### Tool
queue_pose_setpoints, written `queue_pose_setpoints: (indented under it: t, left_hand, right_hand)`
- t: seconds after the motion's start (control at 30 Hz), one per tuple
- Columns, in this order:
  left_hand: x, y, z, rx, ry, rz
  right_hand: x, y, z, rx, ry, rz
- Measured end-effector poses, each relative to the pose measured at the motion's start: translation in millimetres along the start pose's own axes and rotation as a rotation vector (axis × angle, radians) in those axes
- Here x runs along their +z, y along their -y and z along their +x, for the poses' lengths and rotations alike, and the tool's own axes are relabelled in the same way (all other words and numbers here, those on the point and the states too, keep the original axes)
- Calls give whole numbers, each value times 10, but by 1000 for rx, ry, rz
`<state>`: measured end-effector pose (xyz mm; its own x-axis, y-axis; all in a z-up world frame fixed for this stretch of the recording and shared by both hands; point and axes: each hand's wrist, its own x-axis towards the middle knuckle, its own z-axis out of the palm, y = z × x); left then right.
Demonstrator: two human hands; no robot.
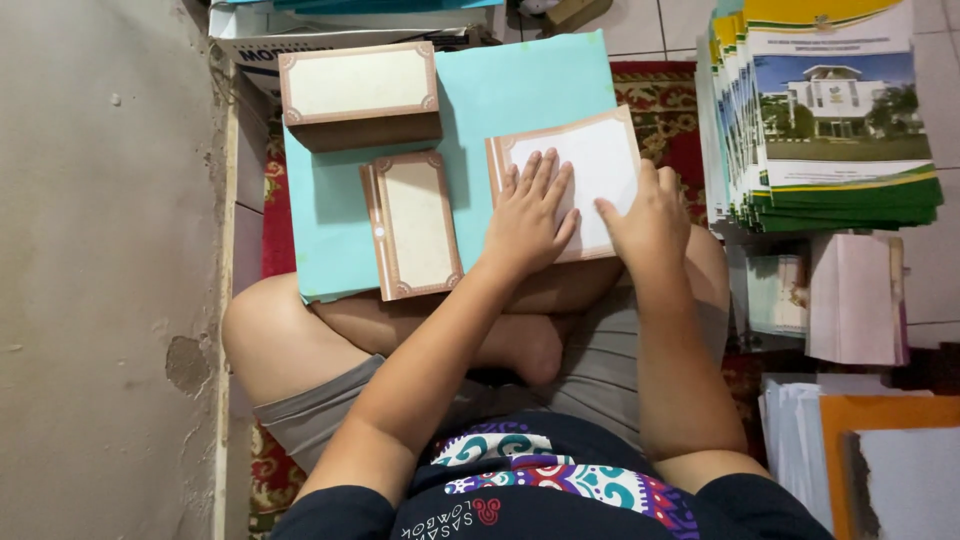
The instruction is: The person sits on the floor and repeatedly places a small rectangular cover onto a stack of papers, pressing down firmly with both hands to secure it. They then gather the completed stacks, align them, and place them aside before picking up a larger book to flip through its pages.
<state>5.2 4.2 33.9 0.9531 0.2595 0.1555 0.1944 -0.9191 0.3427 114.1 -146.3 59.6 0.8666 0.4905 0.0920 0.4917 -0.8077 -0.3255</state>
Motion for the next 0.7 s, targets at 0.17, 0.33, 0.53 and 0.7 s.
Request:
queue_pose_setpoints:
  t: [0.17, 0.33, 0.53, 0.7]
  left_hand:
    - [3, 1, 6, -12, -12, -18]
    - [72, 174, 83, -40, -37, -350]
    - [220, 304, 35, 15, -85, -496]
    - [43, 227, 50, -46, -70, -573]
  right_hand:
    - [-315, 185, -115, -212, -96, 165]
    - [-570, 462, -290, -523, -81, 325]
    - [-584, 541, -354, -610, 76, 349]
    - [-579, 524, -340, -576, 71, 354]
